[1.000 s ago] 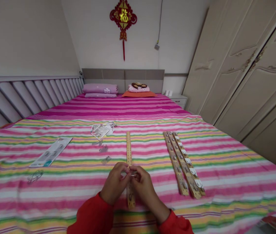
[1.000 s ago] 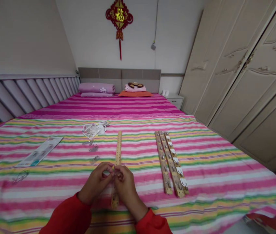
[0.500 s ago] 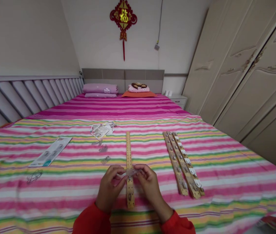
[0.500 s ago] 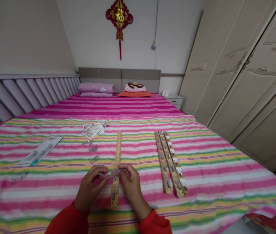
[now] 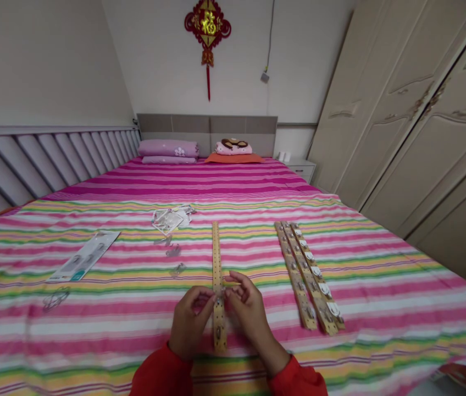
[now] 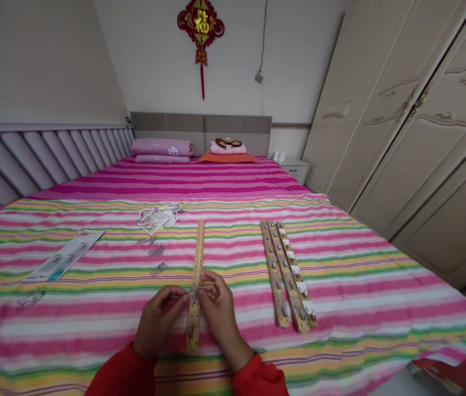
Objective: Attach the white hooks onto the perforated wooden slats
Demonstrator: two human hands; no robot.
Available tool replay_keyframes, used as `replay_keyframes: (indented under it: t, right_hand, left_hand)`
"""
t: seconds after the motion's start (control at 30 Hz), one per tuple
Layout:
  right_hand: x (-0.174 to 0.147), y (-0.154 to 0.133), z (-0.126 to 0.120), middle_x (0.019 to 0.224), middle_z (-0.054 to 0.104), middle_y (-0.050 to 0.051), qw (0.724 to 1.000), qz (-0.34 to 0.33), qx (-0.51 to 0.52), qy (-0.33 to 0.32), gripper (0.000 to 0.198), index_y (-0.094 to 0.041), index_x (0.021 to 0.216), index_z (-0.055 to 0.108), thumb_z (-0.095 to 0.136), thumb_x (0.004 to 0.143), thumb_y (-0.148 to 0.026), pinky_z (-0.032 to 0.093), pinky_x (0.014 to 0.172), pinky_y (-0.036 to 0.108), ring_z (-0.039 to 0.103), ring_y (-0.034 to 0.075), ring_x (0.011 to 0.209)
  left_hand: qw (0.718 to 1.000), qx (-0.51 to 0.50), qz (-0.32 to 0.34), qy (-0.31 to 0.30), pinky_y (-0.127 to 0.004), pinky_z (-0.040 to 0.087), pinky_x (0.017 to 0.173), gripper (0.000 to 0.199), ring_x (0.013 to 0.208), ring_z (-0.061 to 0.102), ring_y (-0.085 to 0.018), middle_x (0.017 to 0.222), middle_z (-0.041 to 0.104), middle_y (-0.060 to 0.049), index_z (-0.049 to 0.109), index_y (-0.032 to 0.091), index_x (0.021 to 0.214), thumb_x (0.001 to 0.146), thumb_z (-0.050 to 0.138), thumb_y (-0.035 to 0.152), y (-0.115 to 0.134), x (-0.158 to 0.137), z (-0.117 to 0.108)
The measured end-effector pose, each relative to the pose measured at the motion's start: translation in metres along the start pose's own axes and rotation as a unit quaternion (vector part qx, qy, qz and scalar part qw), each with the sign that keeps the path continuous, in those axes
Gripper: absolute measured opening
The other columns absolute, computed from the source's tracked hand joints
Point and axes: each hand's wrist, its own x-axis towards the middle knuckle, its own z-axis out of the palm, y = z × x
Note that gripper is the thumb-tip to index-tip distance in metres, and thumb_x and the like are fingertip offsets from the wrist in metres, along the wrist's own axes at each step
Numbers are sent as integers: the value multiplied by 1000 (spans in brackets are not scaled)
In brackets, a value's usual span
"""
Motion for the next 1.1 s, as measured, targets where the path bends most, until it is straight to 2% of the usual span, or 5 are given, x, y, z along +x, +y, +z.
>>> replay_keyframes:
  t: [0.13, 0.3, 0.5, 0.77, 1.1]
  right_hand:
    - [5, 4, -1, 86, 69, 3, 997, 60, 54, 12, 36, -18, 93, 66, 79, 63, -34, 52, 63, 29, 64, 15, 64]
    - [8, 8, -4, 65, 67, 1, 997, 72, 31, 6, 36, -16, 87, 70, 80, 62, -39, 48, 54, 25, 60, 13, 55]
    - [5, 6, -3, 63, 67, 1, 997, 69, 37, 14, 29, -15, 76, 69, 77, 66, -40, 48, 53, 24, 60, 13, 56]
    - [0, 1, 1, 67, 69, 1, 977, 137, 158, 49, 32, -15, 80, 66, 84, 57, -28, 54, 60, 25, 65, 14, 61]
    - [-6, 0, 8, 61, 68, 4, 962, 192, 192, 0, 31, -15, 72, 64, 81, 60, -38, 50, 48, 25, 65, 16, 52]
  left_hand:
    - [991, -103, -85, -4, -26, 52, 61, 25, 65, 64, -15, 67, 66, -1, 60, 17, 70, 65, 69, 40, -3, 4, 3]
    - [989, -101, -105, 14, -25, 52, 59, 27, 62, 63, -15, 64, 66, -1, 61, 16, 68, 62, 70, 41, -6, 10, -1]
    - [997, 51, 45, 26, -25, 52, 62, 15, 68, 63, -15, 72, 67, -2, 65, 19, 76, 76, 61, 33, 2, 9, -4]
    - [928, 220, 298, 36, -27, 53, 71, 20, 81, 64, -16, 84, 68, -5, 69, 24, 90, 85, 51, 18, -5, -1, -5]
    - [897, 300, 322, 52, -29, 54, 75, 25, 83, 64, -16, 88, 70, -6, 70, 24, 91, 86, 47, 15, -13, -4, -5]
